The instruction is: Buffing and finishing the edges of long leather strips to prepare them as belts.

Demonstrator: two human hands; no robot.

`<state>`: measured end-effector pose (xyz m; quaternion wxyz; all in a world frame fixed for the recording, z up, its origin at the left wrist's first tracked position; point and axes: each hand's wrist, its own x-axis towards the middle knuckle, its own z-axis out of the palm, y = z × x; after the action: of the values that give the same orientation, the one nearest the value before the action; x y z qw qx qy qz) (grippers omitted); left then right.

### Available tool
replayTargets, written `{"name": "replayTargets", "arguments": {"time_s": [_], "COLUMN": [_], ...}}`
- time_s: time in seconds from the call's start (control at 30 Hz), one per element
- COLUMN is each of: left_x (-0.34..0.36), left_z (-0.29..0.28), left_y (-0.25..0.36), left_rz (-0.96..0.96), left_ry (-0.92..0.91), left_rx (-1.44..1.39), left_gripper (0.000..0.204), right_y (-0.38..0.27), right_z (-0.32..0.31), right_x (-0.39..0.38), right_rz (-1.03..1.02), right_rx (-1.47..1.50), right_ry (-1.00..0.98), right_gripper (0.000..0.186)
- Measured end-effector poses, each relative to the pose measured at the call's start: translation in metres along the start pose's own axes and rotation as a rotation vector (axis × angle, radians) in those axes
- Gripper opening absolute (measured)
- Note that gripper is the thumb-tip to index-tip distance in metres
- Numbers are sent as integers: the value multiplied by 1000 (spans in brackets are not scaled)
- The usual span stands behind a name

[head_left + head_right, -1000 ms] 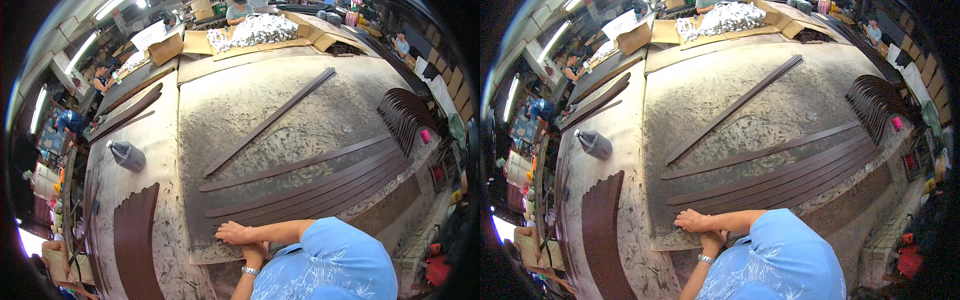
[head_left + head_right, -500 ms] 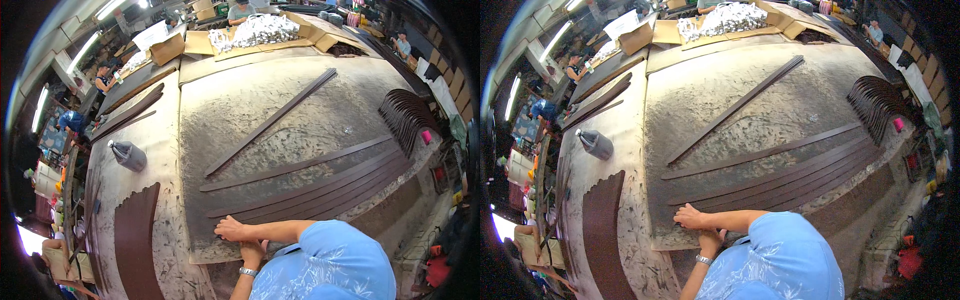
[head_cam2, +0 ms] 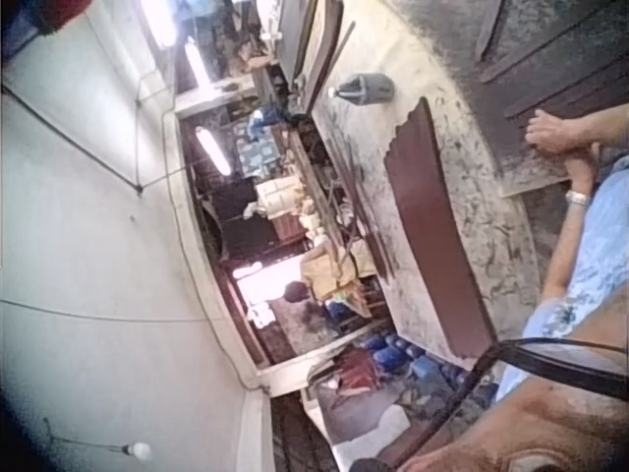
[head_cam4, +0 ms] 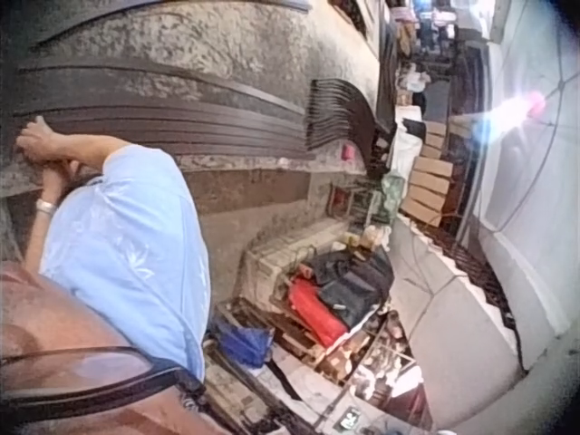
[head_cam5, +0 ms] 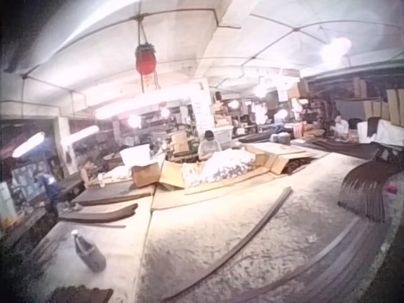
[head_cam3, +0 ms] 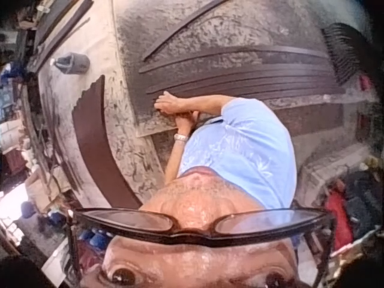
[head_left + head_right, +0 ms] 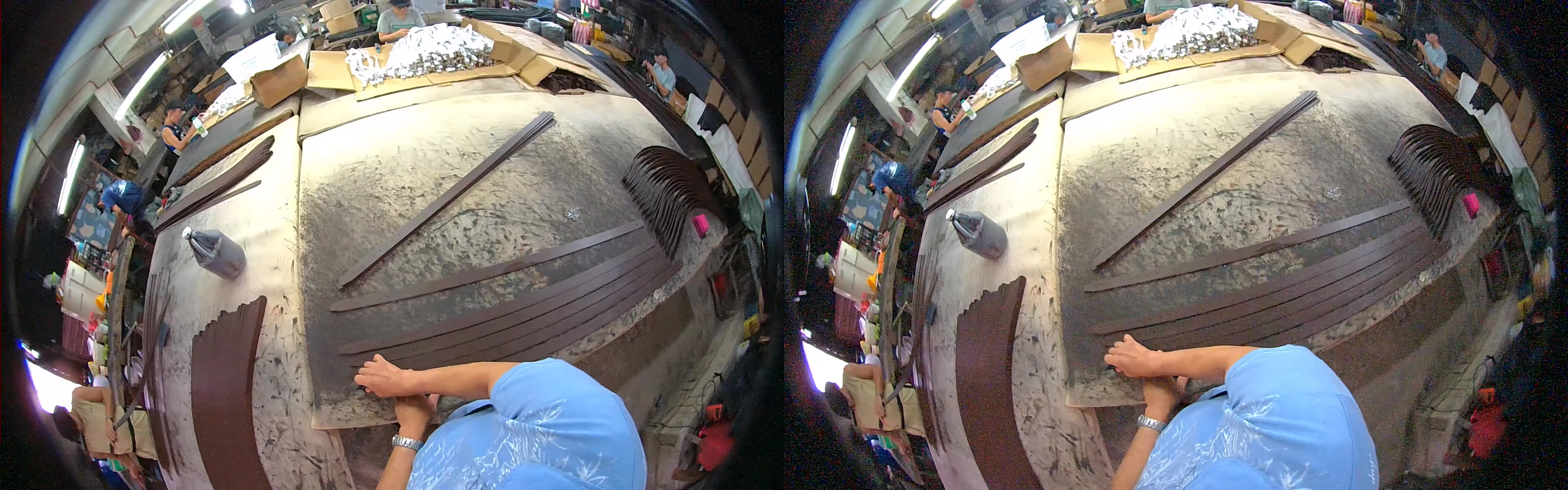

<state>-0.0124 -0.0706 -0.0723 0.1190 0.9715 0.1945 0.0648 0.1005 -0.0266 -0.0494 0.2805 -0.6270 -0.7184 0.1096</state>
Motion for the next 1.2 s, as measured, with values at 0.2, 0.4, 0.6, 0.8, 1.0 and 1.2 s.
{"name": "replayTargets", "arguments": {"time_s": [0.2,0.4,0.6,0.8,1.0,1.2], "left_x": [15,11,15,18,16,6], "left_z": [-28,-46,-42,-59,-21,-18], "left_y": [1,-23,-28,-43,11,29], "left_rz": [-201,-677,-642,-567,-398,-215], "left_ry": [-312,197,118,132,81,-98], "left_rx": [-154,-67,-15,-57,7,-118], "left_gripper": [75,80,80,68,77,83], "right_y": [-1,12,45,59,40,18], "right_z": [-15,-62,-88,-101,-74,-25], "right_x": [28,-7,-47,-47,-22,-5], "right_rz": [52,286,373,379,348,250], "right_rx": [-59,69,-22,47,77,23], "right_ry": [201,154,145,154,48,-171], "right_gripper": [20,22,19,23,29,29]}}
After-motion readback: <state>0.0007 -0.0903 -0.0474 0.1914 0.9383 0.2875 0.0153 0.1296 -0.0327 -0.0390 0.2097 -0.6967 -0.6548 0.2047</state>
